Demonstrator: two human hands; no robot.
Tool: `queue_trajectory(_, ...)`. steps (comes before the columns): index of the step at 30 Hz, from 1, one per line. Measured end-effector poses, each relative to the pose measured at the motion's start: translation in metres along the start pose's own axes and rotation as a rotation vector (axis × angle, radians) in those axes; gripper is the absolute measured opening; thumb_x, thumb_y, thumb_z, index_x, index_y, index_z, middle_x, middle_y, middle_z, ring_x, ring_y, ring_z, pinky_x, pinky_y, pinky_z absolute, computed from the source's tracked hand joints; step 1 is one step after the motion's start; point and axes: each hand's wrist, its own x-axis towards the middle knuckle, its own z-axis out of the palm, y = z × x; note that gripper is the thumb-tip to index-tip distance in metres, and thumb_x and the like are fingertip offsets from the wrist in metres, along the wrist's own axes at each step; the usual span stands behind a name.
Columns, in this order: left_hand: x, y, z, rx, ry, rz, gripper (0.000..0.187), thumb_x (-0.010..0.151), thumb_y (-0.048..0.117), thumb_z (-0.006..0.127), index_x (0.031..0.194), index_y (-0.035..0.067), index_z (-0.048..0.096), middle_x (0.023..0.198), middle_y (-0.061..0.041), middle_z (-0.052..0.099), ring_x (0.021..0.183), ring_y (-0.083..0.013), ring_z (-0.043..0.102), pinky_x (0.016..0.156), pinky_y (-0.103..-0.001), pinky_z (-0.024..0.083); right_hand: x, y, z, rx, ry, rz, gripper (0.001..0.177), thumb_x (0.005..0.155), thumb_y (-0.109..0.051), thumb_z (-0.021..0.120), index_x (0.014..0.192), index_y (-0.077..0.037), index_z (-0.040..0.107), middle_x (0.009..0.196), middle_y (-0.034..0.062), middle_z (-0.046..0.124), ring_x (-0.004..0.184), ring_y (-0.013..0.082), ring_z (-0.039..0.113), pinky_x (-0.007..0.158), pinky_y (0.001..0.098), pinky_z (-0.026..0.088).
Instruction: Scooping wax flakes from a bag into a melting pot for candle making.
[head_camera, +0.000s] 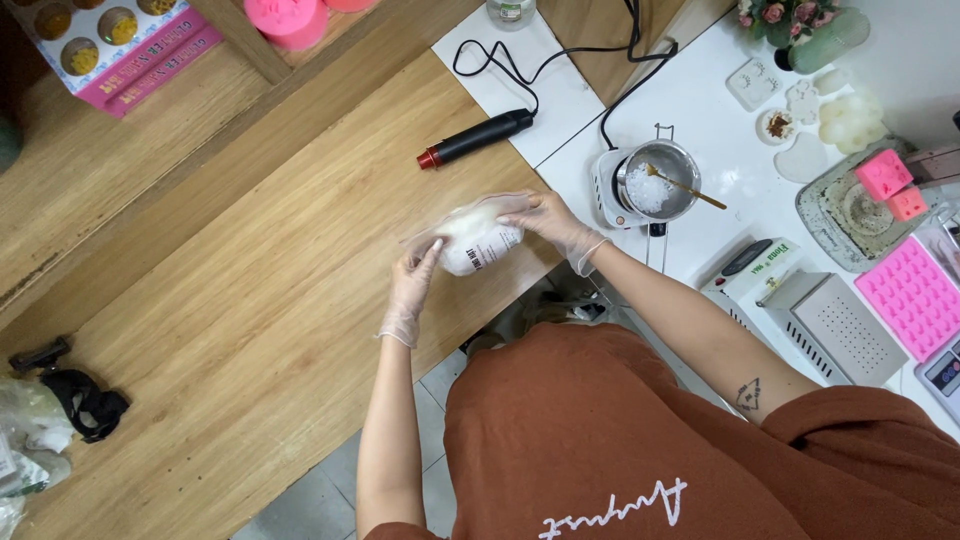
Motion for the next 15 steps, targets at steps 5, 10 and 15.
queue_trajectory(5,0.001,0.013,0.01,-0.104,0.052,0.006,0.036,0.104,0.038,0.06,0.113,0.006,0.075,0.108,-0.005,0.075,0.104,-0.0166,0.063,0.097,-0.034,0.049,-0.003,0.006,0.001,0.037,0.097,0.188,0.035,0.088,-0.033,0.079,0.106,-0.003,0.076,0.104,0.0088,0.078,0.108,0.0179,0.068,0.1,0.0294,0.053)
queue_trajectory(10,0.016,-0.005,0.018,-0.165,0.1,0.099,0.032,0.101,0.034,0.061,0.112,0.006,0.073,0.106,-0.004,0.076,0.102,-0.0122,0.065,0.095,-0.03,0.05,0.004,0.01,-0.002,0.058,0.148,0.161,0.036,0.086,-0.036,0.077,0.107,-0.006,0.077,0.105,0.0072,0.078,0.103,0.0147,0.069,0.097,0.0304,0.054)
queue_trajectory(15,0.015,-0.005,0.018,-0.206,0.107,0.124,0.033,0.103,0.033,0.06,0.112,0.004,0.073,0.105,-0.004,0.075,0.097,-0.0116,0.065,0.091,-0.029,0.05,0.007,0.006,-0.003,0.087,0.204,0.134,0.035,0.085,-0.036,0.077,0.107,-0.008,0.077,0.102,0.0071,0.078,0.1,0.0158,0.069,0.096,0.0318,0.055)
